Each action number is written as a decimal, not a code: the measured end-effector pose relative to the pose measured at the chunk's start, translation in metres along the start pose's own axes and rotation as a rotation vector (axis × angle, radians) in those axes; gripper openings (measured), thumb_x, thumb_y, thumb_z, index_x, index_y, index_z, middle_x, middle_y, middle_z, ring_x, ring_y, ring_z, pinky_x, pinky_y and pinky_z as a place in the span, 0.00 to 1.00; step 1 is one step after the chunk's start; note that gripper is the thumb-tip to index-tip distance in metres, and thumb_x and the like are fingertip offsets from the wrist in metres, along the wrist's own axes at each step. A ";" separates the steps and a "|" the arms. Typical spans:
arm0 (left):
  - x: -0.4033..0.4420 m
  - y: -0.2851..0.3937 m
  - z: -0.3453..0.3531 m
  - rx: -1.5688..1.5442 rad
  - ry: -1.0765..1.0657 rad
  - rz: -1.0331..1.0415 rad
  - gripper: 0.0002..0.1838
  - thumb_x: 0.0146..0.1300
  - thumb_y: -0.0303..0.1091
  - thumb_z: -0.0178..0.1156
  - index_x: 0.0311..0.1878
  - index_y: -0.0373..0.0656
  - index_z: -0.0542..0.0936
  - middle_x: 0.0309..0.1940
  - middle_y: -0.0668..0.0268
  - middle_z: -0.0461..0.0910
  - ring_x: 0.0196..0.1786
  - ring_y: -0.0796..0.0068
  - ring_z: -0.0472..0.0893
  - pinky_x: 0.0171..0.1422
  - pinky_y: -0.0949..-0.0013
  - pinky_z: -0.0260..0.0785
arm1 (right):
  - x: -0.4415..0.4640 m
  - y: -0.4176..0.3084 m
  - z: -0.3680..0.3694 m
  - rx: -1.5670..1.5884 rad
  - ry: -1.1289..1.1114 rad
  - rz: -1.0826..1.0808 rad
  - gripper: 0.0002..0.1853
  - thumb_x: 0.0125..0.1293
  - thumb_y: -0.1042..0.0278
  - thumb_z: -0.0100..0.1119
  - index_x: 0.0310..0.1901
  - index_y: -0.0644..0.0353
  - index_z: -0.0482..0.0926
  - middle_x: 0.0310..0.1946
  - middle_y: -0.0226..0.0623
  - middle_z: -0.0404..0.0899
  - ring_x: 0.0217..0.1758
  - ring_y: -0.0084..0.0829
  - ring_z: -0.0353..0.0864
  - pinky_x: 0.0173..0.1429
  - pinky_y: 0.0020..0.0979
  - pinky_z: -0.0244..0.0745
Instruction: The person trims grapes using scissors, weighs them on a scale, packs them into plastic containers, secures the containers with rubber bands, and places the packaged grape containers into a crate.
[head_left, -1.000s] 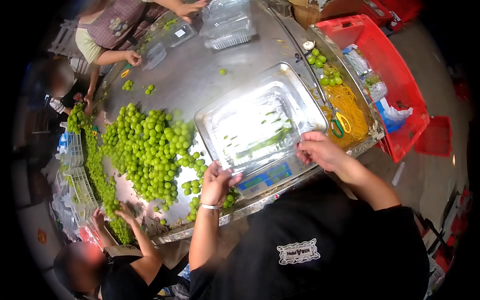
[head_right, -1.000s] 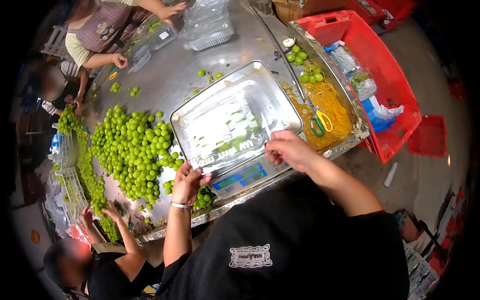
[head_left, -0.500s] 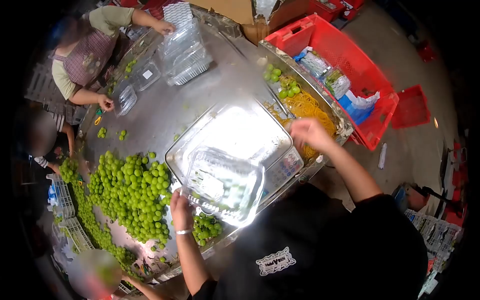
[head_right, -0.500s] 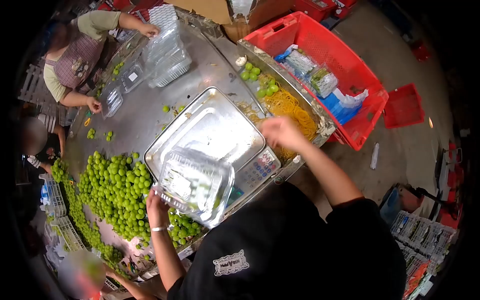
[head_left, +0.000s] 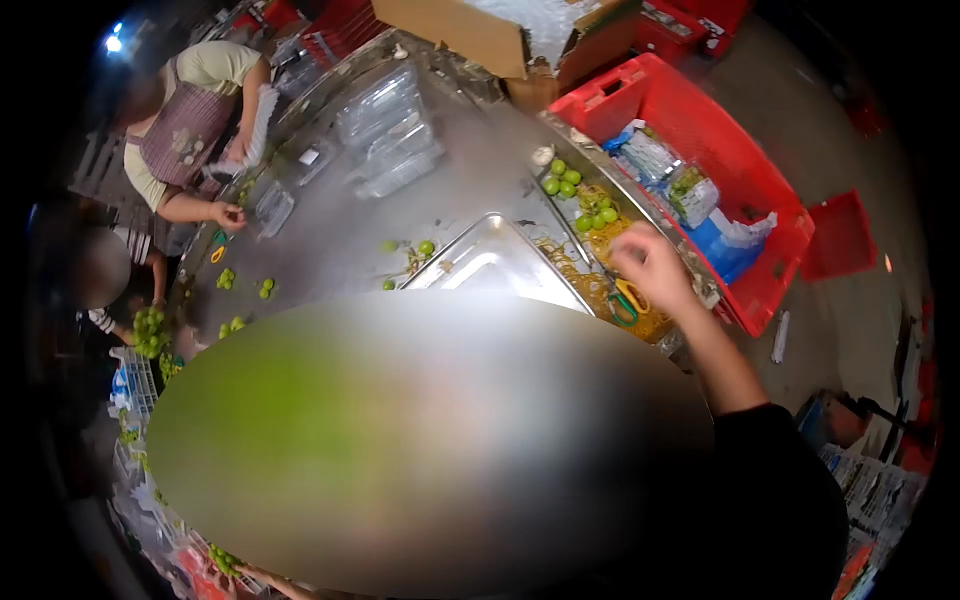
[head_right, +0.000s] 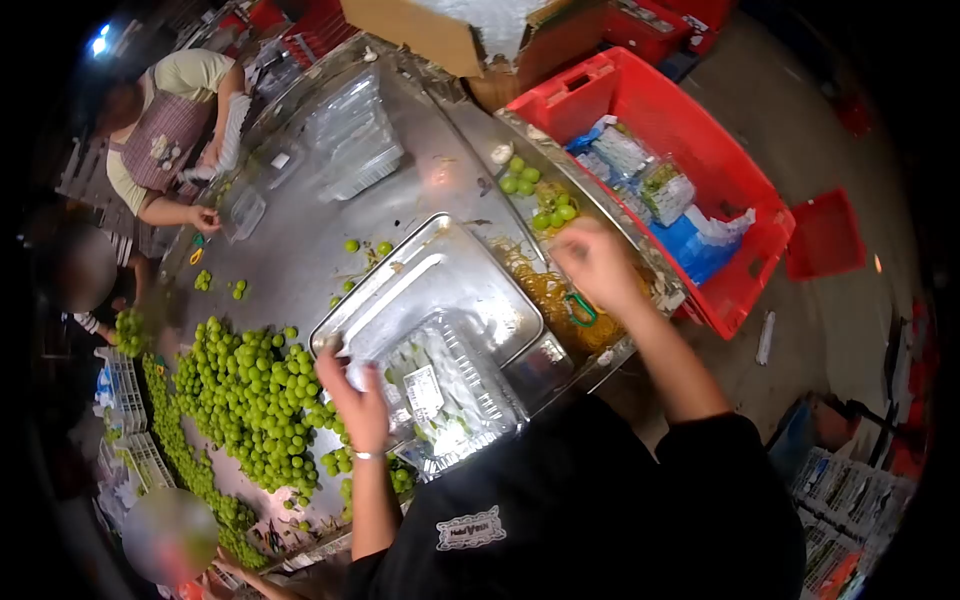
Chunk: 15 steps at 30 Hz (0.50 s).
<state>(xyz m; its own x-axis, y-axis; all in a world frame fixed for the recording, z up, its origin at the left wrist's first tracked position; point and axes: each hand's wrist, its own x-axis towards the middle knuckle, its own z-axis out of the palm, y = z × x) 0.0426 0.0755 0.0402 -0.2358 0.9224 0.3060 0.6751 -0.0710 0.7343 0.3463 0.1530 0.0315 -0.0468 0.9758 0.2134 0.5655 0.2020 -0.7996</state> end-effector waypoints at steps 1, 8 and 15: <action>-0.004 0.027 0.001 0.013 -0.031 0.119 0.14 0.58 0.28 0.49 0.47 0.33 0.70 0.44 0.57 0.67 0.47 0.66 0.68 0.54 0.67 0.59 | -0.005 -0.046 0.011 0.224 -0.141 -0.030 0.03 0.50 0.75 0.56 0.27 0.64 0.74 0.27 0.38 0.71 0.35 0.30 0.72 0.40 0.29 0.66; 0.013 0.020 -0.027 -1.605 -0.245 -0.278 0.11 0.61 0.36 0.45 0.25 0.44 0.68 0.16 0.69 0.59 0.25 0.71 0.63 0.47 0.62 0.62 | 0.013 -0.093 0.047 1.496 -0.702 -0.062 0.17 0.56 0.63 0.42 0.12 0.58 0.58 0.16 0.36 0.64 0.26 0.31 0.65 0.42 0.34 0.60; -0.066 -0.071 -0.048 -0.244 -0.545 -0.059 0.13 0.62 0.33 0.43 0.27 0.33 0.69 0.25 0.59 0.72 0.30 0.67 0.73 0.40 0.68 0.65 | -0.029 -0.022 0.044 0.115 -0.757 -0.499 0.09 0.54 0.67 0.49 0.18 0.56 0.72 0.17 0.31 0.72 0.27 0.33 0.72 0.43 0.33 0.63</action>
<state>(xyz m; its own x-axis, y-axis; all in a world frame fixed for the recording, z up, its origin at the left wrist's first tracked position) -0.0235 0.0015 -0.0033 0.1679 0.9847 -0.0466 0.4766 -0.0397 0.8782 0.2986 0.1234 0.0184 -0.8143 0.5588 0.1570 0.2507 0.5825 -0.7732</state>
